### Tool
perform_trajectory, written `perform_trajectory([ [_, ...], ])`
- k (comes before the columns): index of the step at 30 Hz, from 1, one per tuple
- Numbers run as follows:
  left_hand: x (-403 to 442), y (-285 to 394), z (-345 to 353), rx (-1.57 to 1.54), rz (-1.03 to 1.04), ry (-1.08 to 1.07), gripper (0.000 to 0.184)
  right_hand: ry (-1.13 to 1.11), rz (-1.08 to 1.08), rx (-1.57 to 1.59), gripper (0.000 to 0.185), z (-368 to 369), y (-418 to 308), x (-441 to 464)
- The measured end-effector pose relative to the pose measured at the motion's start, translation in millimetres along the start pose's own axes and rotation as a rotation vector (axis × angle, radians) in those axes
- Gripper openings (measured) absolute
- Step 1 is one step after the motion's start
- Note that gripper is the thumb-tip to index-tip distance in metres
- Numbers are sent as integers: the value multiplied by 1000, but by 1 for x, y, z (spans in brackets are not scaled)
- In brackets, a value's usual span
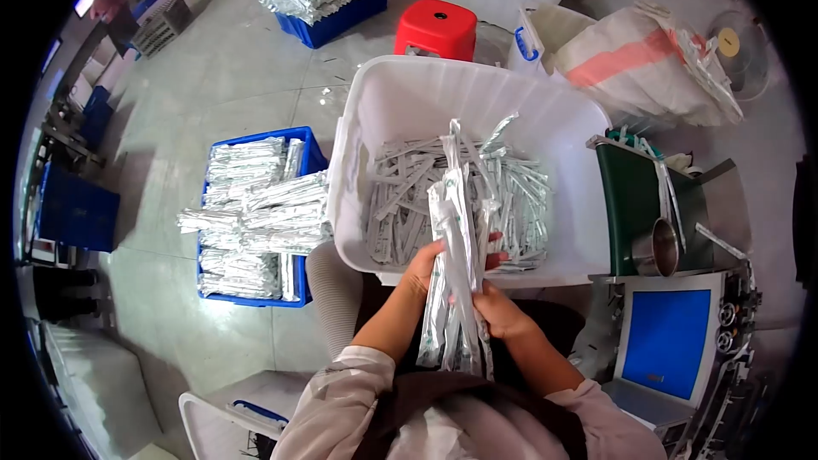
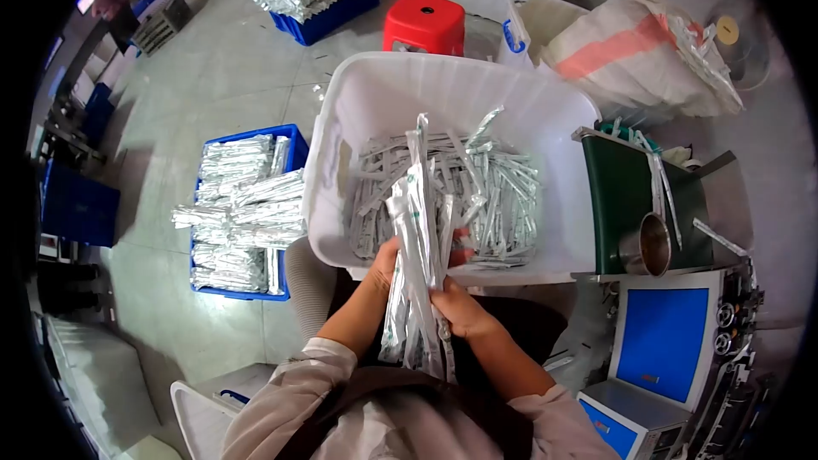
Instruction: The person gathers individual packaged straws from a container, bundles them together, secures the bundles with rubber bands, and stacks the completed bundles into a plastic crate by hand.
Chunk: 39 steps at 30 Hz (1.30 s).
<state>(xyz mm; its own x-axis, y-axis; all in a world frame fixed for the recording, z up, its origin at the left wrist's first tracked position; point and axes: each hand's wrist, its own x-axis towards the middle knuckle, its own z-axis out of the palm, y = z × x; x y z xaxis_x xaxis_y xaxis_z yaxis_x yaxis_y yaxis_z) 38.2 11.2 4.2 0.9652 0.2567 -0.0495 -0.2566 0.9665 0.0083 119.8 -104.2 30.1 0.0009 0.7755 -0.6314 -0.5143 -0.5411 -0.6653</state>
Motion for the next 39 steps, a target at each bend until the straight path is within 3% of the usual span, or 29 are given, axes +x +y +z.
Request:
perform_trajectory([
  [2,-12,-7,-24,131,-14,17,70,-4,0,100,49,7,12,-12],
  [3,-15,-4,-22,212,-108,103,63,-11,-57,15,49,10,13,-17],
  [4,-22,-12,-12,252,-8,256,48,-13,-115,-72,49,13,12,-24],
  [6,-25,-11,-17,423,-45,348,47,27,-172,-94,53,24,19,-45],
  [8,-30,-8,2,527,-4,434,37,286,-612,-193,57,30,35,-64],
  [9,-30,-10,3,533,17,433,36,282,-610,-196,57,29,32,-69],
  [11,-29,-10,-8,499,-15,406,33,344,-939,-1245,59,30,23,-73],
  [12,-28,-9,-21,464,-68,376,32,419,-972,-1301,53,34,23,-68],
  [14,-32,-17,-57,1225,446,196,30,472,-1029,-1438,35,38,16,-65],
  [16,-27,-18,-16,419,47,595,31,452,-1080,-1333,28,28,23,-53],
  [17,-22,-13,-46,396,24,500,34,429,-1123,-1235,22,23,27,-45],
  [18,-23,-18,-36,344,118,409,37,428,-1132,-1236,22,21,28,-41],
  [20,-27,-18,-19,159,125,393,37,506,-1078,-869,12,18,30,-37],
  [21,-29,-21,-18,158,126,393,37,527,-1032,-833,12,24,33,-35],
  [22,-29,-24,-17,368,127,413,38,529,-1033,-832,12,25,33,-37],
  [24,-27,-28,-6,663,99,499,37,626,-834,-1287,19,30,26,-46],
  [25,-27,-27,-2,613,70,497,37,610,-776,-1514,30,30,12,-57],
  [26,-27,-25,2,570,38,491,36,357,-580,-1352,42,22,-18,-63],
  [27,-26,-24,7,518,10,419,37,474,-864,-1271,56,12,-42,-53],
  [28,-24,-26,9,459,-22,348,38,637,-1017,-1310,67,9,-78,-43],
  [29,-17,-31,0,456,-63,222,43,641,-1219,-1291,72,0,-116,-24],
  [33,3,-42,-8,395,-184,-6,48,606,-1355,-1319,63,-25,-203,47],
  [35,7,-45,-11,347,-210,-66,51,-94,-625,-1098,42,-34,-215,55],
  [37,6,-45,-15,230,-275,-161,63,-222,-422,-857,27,-39,-194,45],
  [39,2,-47,-12,153,-305,-127,74,-313,-603,-1097,26,-43,-161,34],
])
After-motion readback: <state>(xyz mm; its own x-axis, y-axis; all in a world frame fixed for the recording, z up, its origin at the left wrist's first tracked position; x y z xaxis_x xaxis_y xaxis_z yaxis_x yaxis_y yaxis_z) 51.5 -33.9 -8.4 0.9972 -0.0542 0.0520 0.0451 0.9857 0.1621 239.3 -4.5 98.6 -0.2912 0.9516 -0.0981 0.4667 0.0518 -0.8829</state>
